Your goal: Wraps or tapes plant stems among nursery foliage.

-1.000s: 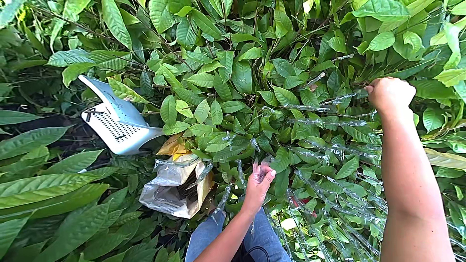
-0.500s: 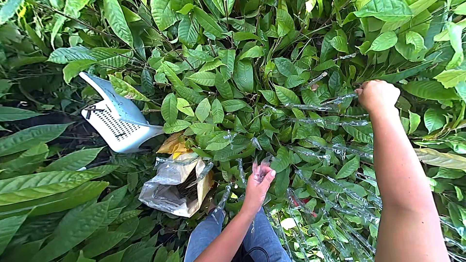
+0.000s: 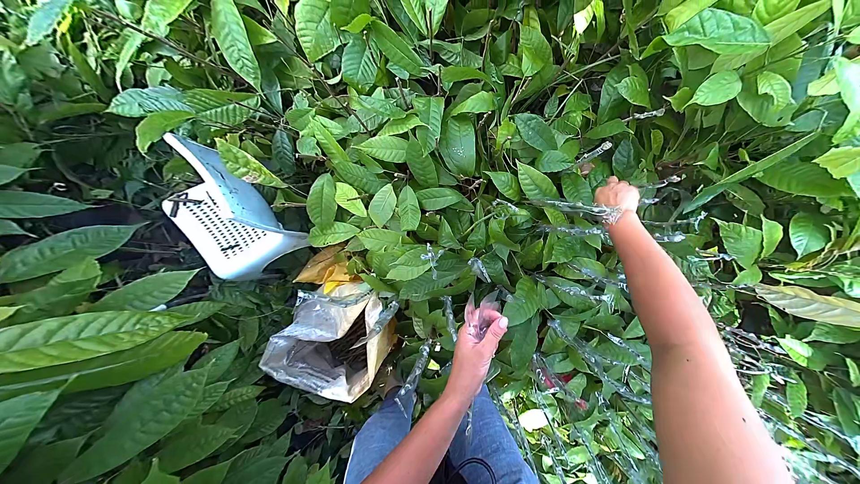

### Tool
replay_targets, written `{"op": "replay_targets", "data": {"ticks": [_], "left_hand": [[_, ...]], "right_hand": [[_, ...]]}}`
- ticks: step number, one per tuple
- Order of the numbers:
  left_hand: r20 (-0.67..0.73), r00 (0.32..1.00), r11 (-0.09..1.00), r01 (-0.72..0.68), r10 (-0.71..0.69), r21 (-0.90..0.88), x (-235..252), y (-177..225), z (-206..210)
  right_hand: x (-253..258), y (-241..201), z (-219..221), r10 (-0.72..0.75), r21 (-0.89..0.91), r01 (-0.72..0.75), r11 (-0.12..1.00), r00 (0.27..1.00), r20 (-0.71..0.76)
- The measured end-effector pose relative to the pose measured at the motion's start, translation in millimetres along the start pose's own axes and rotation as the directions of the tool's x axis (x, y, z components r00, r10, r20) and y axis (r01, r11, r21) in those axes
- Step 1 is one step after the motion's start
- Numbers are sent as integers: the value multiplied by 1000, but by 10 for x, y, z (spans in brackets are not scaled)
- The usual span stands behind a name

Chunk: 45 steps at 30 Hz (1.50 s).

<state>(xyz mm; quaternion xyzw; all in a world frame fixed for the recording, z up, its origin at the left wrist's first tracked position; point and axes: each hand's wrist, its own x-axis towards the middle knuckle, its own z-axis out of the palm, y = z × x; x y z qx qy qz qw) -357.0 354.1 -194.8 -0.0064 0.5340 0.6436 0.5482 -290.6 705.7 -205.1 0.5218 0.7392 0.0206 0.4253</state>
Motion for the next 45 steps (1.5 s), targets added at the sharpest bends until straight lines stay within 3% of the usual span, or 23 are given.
{"op": "replay_targets", "data": {"ticks": [3,8,12,15,17,19,20,21,22,23,24,25,27,29,32,38,42,45], "left_hand": [[45,998,999,-45,46,-14,2,6,-21],[120,989,996,-88,86,10,2,6,-92],[141,987,995,-86,79,48,-17,-20,-137],[136,990,999,-39,36,24,-30,-33,-136],[113,994,1000,5,-7,19,-34,-21,-117],[78,994,997,78,-79,16,-29,14,-78],[45,992,993,120,-119,-6,-13,46,-41],[9,988,988,153,-153,-36,11,83,-4],[-28,983,981,181,-183,-73,40,120,31],[-57,978,974,195,-202,-112,70,148,58],[-87,974,969,196,-210,-149,96,164,82],[-110,971,964,190,-212,-185,117,171,101],[-131,969,958,174,-208,-227,148,192,141],[-128,973,963,163,-193,-213,143,192,193],[-76,987,981,127,-139,-146,98,115,272],[-22,994,994,103,-103,-28,-67,-50,310],[-19,996,995,82,-83,-55,-125,-86,341],[51,997,998,58,-60,29,-176,-143,317]], "right_hand": [[23,-172,156,-56,31,56,998,998,14],[219,-337,683,-27,343,34,939,999,-25],[274,-498,1078,-64,204,63,977,998,-4],[397,-656,1365,-9,377,27,926,999,-49],[338,-753,1424,32,559,10,829,997,-66],[220,-814,1544,154,826,-2,564,983,-102],[138,-846,1573,259,928,-35,372,964,-67],[42,-876,1592,357,992,-69,102,934,28],[-85,-902,1581,419,974,-49,-221,897,140],[-265,-905,1545,421,885,0,-466,879,222],[-500,-896,1502,401,795,54,-604,883,245],[-777,-893,1469,384,749,105,-654,899,209],[-1392,-924,1419,329,795,190,-576,944,13],[-1932,-955,1392,164,847,274,-455,961,-223],[-2302,-983,1301,-72,826,349,-443,904,-420],[-2305,-918,1241,-23,678,154,-719,969,-244],[-2455,-901,1373,-79,624,64,-779,977,-200],[-2494,-835,1377,3,550,96,-829,986,-167]]}}
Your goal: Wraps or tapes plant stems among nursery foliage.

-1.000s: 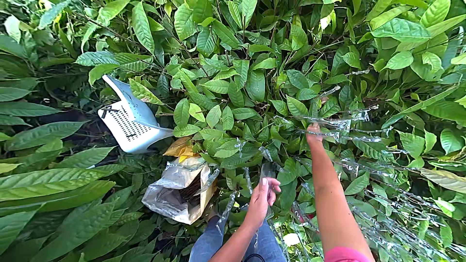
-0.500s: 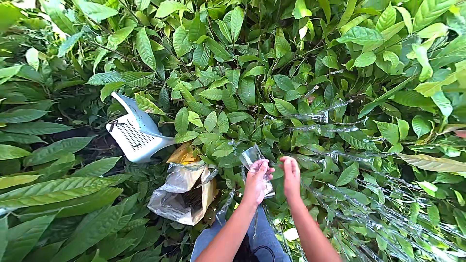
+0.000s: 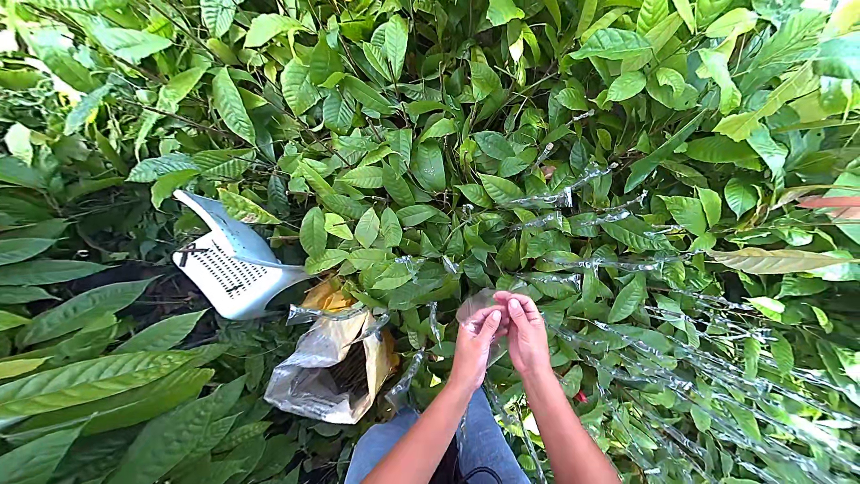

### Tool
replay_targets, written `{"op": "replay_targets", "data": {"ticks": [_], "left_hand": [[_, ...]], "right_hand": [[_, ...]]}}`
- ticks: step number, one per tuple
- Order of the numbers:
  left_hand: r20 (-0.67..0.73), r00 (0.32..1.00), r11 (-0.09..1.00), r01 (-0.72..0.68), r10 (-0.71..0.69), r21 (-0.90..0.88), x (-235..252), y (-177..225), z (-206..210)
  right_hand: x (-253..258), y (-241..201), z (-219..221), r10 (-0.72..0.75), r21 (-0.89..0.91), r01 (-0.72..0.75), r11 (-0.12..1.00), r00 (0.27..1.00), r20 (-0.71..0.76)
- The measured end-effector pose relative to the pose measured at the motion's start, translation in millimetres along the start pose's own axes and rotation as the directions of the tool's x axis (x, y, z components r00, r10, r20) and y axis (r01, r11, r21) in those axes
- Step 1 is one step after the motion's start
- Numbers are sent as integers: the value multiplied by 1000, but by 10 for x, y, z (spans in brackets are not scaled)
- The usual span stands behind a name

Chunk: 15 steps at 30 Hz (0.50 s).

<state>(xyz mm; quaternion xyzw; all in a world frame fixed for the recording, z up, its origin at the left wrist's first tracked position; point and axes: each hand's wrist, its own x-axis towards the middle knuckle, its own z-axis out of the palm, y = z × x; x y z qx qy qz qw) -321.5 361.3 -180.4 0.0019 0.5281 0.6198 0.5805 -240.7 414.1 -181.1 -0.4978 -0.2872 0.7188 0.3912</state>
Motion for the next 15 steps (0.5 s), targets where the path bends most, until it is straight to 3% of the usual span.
{"op": "replay_targets", "data": {"ticks": [2,4,7,9,15], "left_hand": [[23,998,992,-59,56,113,-16,-40,-45],[46,991,977,-135,129,165,6,-17,-99],[170,963,956,-237,208,173,60,113,-100],[215,954,942,-254,207,220,93,211,-34],[133,943,926,-327,306,187,142,234,125]], "right_hand": [[72,-110,-105,-98,-81,101,992,994,42],[116,-265,-237,-153,-320,220,922,963,220],[82,-489,-330,-4,-665,356,656,883,470],[54,-550,-337,91,-728,385,568,849,520],[44,-450,-314,61,-521,177,835,911,407]]}}
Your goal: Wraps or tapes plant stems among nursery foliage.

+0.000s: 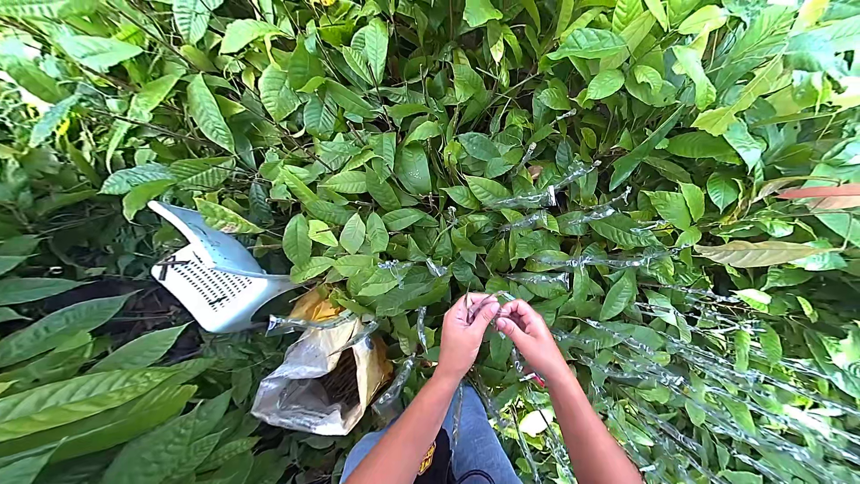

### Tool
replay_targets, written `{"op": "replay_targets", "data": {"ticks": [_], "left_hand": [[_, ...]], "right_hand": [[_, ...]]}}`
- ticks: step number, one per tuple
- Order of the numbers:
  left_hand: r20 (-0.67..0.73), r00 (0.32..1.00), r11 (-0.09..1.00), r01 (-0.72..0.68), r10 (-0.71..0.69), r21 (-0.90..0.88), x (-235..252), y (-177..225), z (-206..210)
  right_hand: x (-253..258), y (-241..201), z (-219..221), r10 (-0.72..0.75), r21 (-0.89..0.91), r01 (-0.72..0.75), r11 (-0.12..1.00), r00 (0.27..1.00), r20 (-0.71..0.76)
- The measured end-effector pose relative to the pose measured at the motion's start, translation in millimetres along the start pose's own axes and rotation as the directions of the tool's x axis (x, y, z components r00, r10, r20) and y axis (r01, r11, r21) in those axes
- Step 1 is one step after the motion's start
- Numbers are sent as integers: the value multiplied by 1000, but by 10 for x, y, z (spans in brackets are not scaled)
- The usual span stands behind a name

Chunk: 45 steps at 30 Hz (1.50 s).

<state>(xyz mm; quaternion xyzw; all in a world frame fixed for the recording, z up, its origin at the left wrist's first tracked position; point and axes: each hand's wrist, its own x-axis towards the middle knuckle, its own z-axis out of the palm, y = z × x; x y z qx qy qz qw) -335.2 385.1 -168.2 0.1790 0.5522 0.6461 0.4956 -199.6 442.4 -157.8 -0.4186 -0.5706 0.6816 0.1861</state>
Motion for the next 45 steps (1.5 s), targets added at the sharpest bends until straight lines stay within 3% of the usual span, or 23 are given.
{"op": "replay_targets", "data": {"ticks": [3,6,9,13,16,20,23,26,39,45], "left_hand": [[-57,998,999,-26,25,-29,19,-45,40],[-96,995,996,-50,43,-74,72,-67,69],[-106,993,994,-53,43,-95,137,-36,46],[-113,993,992,-41,27,-118,168,-45,-51],[-135,991,995,4,-18,-102,121,-122,-115],[-168,982,993,74,-88,-89,43,-186,-194],[-175,975,988,119,-134,-95,9,-218,-229],[-172,971,983,153,-168,-99,11,-232,-236],[-173,968,981,165,-181,-101,44,-280,-291],[-179,965,979,179,-193,-93,8,-340,-313]], "right_hand": [[39,16,-35,-42,-38,38,999,993,-106],[119,-97,-203,-176,-339,164,926,984,-4],[325,-484,-477,-245,-532,234,814,968,52],[1031,-1017,-1089,-317,-630,176,756,941,-117],[1656,-1171,-1658,-286,-743,-35,669,910,-300],[1904,-1467,-2020,-102,-827,-476,298,846,-523],[1930,-1557,-2037,-51,-833,-548,75,832,-552],[1978,-1606,-1972,-29,-840,-542,-24,840,-542],[2338,-1436,-1718,40,-820,-551,-157,826,-563],[2558,-1115,-1721,181,-785,-559,-266,771,-610]]}}
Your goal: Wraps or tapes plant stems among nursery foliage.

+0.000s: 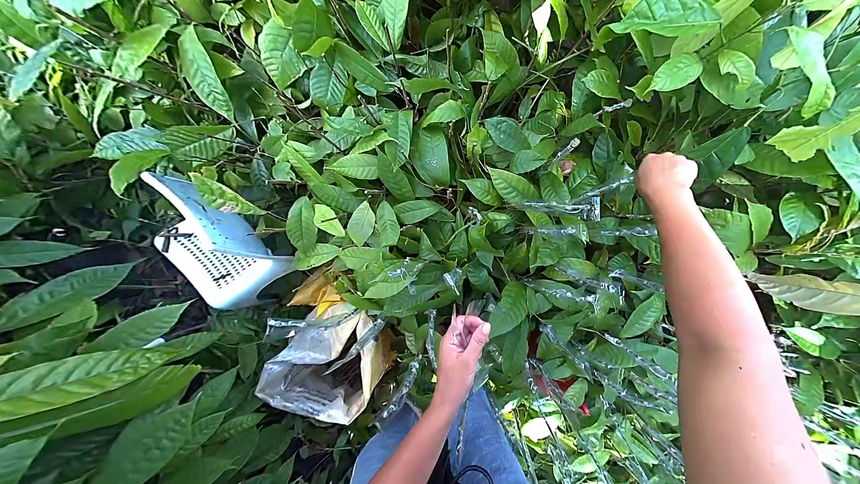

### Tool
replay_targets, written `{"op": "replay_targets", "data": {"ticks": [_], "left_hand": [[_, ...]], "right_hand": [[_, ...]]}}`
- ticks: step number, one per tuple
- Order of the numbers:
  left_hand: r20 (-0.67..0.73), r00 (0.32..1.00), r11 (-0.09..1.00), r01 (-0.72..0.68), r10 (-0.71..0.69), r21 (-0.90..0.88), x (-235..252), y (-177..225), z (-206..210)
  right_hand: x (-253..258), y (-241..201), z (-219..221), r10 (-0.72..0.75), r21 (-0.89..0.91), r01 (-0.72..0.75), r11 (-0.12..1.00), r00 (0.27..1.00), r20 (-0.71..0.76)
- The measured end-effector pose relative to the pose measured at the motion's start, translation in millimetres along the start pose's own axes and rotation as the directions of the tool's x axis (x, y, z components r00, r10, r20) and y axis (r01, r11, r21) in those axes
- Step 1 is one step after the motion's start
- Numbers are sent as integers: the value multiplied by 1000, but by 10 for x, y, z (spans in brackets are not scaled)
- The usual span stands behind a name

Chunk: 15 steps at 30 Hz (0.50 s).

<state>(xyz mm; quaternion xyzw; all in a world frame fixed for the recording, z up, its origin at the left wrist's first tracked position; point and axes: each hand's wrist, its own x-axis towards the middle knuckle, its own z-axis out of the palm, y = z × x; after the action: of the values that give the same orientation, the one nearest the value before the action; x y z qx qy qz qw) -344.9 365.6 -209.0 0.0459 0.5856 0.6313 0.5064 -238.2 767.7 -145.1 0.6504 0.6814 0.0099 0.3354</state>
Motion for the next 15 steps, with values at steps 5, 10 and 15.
{"op": "replay_targets", "data": {"ticks": [5,10,15], "left_hand": [[-4,1000,1000,8,-8,-1,-16,-41,-47],[-27,999,999,31,-31,-12,-10,-80,-104],[-53,997,998,61,-62,-12,-9,-107,-153]], "right_hand": [[183,-16,244,-18,-78,23,997,998,66],[357,-5,483,-161,-242,163,957,987,26],[385,-174,574,-184,-196,189,962,982,44]]}}
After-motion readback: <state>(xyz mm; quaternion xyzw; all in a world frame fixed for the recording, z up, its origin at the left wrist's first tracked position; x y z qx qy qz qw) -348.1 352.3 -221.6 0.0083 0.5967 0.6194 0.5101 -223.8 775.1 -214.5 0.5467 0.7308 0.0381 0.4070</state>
